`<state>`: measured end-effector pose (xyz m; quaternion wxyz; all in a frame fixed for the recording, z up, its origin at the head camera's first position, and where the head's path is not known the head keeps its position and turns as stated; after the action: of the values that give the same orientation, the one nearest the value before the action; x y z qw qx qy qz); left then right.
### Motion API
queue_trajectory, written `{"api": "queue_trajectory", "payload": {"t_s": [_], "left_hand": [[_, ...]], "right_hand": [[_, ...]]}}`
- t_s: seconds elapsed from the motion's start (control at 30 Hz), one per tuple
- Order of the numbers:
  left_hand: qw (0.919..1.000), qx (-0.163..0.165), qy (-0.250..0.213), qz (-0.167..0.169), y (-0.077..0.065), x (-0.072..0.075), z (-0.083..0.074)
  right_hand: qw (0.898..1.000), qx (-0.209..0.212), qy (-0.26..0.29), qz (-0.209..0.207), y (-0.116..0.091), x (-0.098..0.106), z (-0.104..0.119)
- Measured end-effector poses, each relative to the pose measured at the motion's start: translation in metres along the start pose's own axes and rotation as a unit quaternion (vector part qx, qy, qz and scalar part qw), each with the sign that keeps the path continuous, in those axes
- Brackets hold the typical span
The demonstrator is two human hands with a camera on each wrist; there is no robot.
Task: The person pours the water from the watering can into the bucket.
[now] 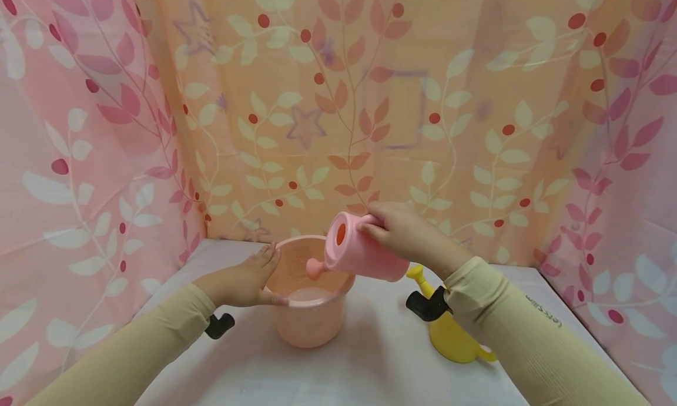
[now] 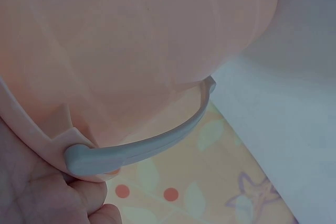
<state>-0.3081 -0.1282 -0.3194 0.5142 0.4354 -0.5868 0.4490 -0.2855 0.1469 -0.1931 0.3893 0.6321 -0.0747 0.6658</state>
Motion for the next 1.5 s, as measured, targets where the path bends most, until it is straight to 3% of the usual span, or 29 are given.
{"api": "queue_trajectory", "payload": {"t_s": [0.33,0.8,1.27,1.5], "left_hand": [[0.9999,-0.009,0.002,-0.006,-0.001,0.000,-0.001],[0.9998,-0.018,0.010,-0.006,-0.003,0.001,-0.001],[0.9998,-0.020,0.007,-0.008,-0.003,0.001,-0.001],[0.9995,-0.027,0.011,-0.015,-0.002,0.001,-0.002]], "right_hand": [[0.999,0.031,-0.031,0.002,0.005,0.002,0.007],[0.991,0.116,-0.071,0.003,0.014,0.001,0.018],[0.989,0.117,-0.077,0.035,0.021,0.002,0.028],[0.985,0.139,-0.100,0.037,0.022,0.003,0.027]]}}
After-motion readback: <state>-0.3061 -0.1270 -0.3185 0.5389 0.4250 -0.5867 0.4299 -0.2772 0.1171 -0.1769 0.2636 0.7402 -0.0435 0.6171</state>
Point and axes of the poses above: each hand's wrist, its own y-axis towards the middle knuckle, its own x-axis out of the back of the hand, z = x × y, the point moved 3 cm from there along y, towards the middle knuckle, and after that the axes turned 14 degrees about x, right-handed, at the moved point
